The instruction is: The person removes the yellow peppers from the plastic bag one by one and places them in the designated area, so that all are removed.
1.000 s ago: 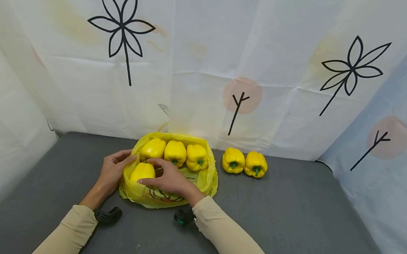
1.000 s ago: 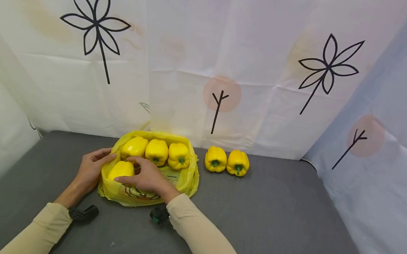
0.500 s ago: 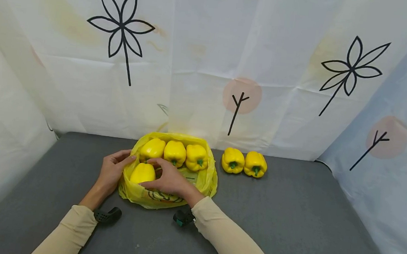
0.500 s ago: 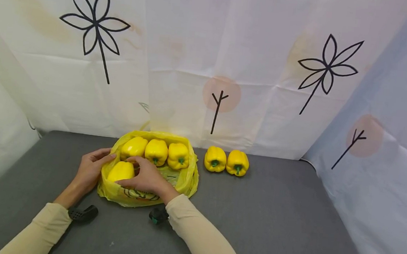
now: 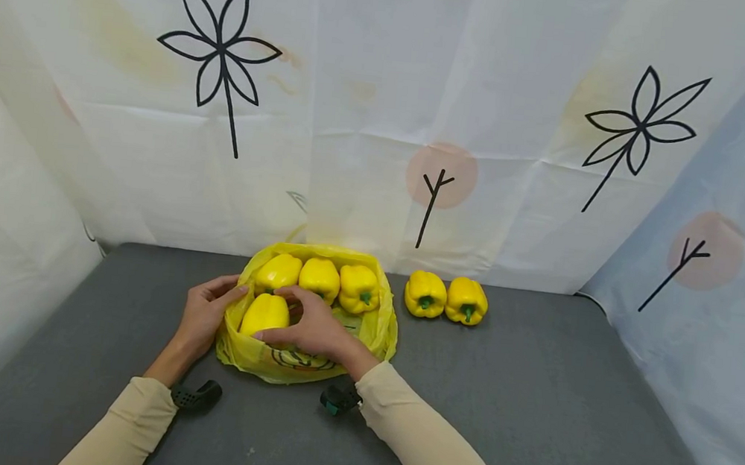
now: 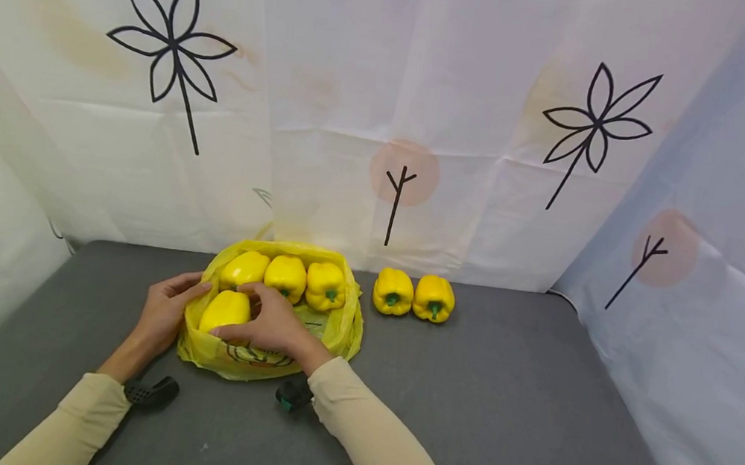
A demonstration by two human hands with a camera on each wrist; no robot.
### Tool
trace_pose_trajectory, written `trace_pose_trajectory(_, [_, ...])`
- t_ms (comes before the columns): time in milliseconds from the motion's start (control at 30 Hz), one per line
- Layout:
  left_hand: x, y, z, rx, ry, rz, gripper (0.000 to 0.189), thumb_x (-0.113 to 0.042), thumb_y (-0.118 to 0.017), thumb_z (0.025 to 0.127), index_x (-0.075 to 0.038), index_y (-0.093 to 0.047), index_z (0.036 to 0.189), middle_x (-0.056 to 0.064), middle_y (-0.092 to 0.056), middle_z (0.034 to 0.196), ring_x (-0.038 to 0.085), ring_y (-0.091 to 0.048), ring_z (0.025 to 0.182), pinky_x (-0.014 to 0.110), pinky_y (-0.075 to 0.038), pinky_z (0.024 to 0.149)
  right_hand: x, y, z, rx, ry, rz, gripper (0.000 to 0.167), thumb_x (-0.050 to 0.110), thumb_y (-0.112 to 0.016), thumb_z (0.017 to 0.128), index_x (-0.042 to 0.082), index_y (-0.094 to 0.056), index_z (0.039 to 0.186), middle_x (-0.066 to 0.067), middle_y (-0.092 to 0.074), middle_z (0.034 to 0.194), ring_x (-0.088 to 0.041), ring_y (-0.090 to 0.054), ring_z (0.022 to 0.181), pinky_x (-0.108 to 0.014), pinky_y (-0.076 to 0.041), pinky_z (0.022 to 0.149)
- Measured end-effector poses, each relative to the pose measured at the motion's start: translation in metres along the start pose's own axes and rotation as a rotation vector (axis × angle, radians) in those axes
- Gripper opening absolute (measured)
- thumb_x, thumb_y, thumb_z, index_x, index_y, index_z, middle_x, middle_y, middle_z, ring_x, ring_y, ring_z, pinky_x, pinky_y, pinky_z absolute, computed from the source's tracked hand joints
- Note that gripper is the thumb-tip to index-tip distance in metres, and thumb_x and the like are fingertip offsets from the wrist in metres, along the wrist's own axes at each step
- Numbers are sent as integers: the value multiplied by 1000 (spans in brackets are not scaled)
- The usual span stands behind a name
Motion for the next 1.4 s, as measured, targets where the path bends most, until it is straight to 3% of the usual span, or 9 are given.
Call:
trace_pose_trajectory(400, [1, 1, 0, -9, -4, 21, 50, -23, -68, 100, 12, -57, 134, -10, -68, 103, 6, -65, 93, 19, -56, 79, 10, 9, -10, -54, -18, 35, 76, 39, -83, 85, 17, -48, 149, 0, -54, 137, -18, -54, 123, -30, -51, 94])
trace_pose_trajectory(833, [2, 1, 0, -12, -17, 8, 48, -21, -68, 100, 13, -58, 133, -10, -69, 100, 6, -66, 92, 20, -56, 77, 14, 21, -21, -83, 17, 132, 75, 32, -82, 87, 14, -46, 150, -3, -52, 140, -22, -54, 124, -30, -50, 98])
trace_pose_trajectory(1400, [4, 0, 2, -27, -6, 59, 46, -20, -68, 100, 11, -59, 133, -13, -68, 100, 6, -65, 90, 19, -56, 75, 17, 39, -40, -117, 56, 161, 79, 30, -81, 88, 12, -42, 154, -3, -49, 145, -26, -56, 122, -34, -52, 96])
Point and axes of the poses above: each hand's wrist, its own z-axis towards the middle knuckle, its own y-axis out of the back of the hand, x = y × z, the point moved 1 cm from there along z, towards the middle knuckle
